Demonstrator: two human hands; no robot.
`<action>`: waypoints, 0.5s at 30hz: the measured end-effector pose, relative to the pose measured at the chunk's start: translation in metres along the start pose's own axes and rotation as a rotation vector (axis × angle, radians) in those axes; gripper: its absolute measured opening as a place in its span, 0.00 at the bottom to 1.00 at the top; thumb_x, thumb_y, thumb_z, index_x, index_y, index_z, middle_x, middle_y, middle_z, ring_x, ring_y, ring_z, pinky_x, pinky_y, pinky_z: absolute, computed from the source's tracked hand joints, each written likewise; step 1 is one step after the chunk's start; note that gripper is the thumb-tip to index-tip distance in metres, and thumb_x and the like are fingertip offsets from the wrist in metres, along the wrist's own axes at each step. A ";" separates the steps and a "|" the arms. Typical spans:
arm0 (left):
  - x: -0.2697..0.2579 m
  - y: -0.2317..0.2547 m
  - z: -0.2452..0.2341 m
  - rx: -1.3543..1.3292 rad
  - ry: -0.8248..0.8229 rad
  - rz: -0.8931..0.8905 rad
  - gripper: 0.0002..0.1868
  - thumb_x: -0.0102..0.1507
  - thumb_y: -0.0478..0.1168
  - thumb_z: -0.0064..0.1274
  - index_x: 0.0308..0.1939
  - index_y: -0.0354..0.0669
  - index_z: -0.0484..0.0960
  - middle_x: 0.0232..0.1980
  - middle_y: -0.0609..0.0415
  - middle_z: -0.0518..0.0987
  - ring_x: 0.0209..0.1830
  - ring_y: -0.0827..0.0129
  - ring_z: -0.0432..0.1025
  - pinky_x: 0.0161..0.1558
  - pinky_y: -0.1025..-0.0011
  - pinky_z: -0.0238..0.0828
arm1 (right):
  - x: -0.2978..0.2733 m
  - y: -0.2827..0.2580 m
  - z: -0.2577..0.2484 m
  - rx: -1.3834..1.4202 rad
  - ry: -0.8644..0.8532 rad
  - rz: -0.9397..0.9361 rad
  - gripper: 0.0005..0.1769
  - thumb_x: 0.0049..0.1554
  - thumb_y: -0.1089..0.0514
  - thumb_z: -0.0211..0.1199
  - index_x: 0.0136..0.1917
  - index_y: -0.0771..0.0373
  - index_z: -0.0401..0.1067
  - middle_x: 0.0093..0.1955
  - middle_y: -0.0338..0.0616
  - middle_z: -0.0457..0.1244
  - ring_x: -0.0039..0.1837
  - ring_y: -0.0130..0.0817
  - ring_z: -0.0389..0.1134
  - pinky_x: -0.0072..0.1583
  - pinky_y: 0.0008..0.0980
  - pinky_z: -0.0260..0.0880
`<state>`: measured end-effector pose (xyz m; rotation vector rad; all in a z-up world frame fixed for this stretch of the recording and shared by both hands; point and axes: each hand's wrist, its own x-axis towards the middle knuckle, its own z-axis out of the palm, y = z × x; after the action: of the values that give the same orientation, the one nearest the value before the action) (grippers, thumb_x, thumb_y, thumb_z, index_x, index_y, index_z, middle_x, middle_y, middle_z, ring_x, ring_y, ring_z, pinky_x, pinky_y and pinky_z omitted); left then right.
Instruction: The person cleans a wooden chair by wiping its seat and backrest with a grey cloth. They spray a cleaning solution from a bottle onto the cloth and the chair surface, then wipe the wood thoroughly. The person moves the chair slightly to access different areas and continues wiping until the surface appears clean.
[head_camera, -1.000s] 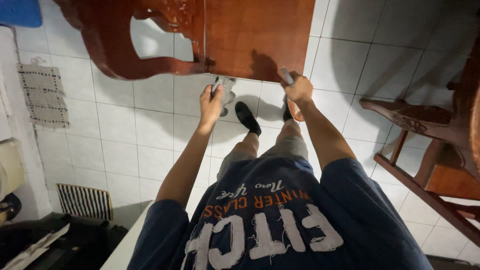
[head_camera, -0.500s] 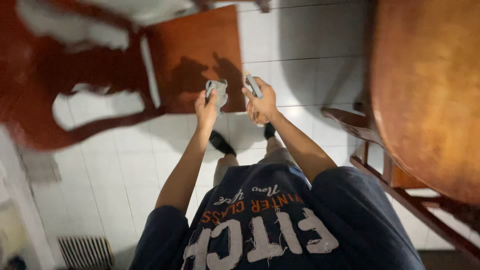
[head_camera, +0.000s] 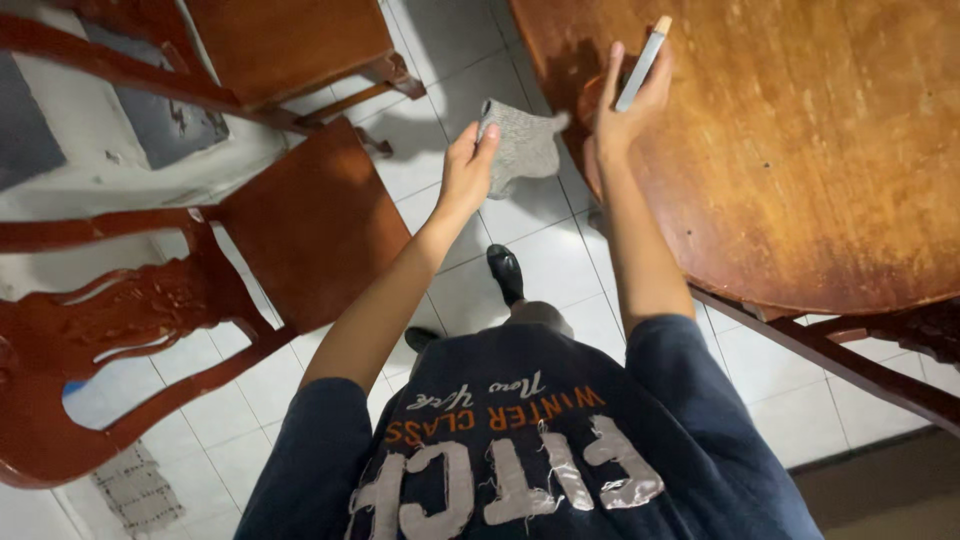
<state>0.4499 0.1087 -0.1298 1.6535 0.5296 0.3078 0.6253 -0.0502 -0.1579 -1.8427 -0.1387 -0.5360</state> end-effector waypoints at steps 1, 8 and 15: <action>0.002 0.009 0.005 0.004 -0.021 -0.006 0.19 0.73 0.49 0.47 0.50 0.33 0.79 0.36 0.56 0.79 0.36 0.77 0.67 0.42 0.73 0.69 | 0.011 0.015 0.000 -0.054 0.015 -0.020 0.28 0.66 0.49 0.71 0.72 0.64 0.66 0.65 0.49 0.68 0.62 0.40 0.72 0.65 0.36 0.71; 0.000 0.050 -0.016 -0.010 -0.111 -0.060 0.18 0.73 0.48 0.46 0.50 0.35 0.79 0.39 0.56 0.82 0.39 0.78 0.73 0.43 0.74 0.72 | -0.030 0.027 -0.031 0.137 0.067 -0.058 0.55 0.55 0.62 0.79 0.80 0.67 0.42 0.81 0.56 0.42 0.78 0.49 0.52 0.70 0.48 0.59; -0.037 0.067 -0.117 -0.204 -0.261 -0.018 0.18 0.73 0.47 0.48 0.55 0.33 0.79 0.45 0.59 0.81 0.44 0.79 0.71 0.48 0.74 0.72 | -0.177 -0.050 0.036 1.201 -0.744 1.159 0.31 0.67 0.59 0.56 0.80 0.66 0.53 0.79 0.54 0.53 0.79 0.46 0.58 0.79 0.43 0.60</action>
<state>0.3715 0.1845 -0.0416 1.4628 0.3059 0.1244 0.4610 0.0302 -0.1989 -0.6012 0.1161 0.9083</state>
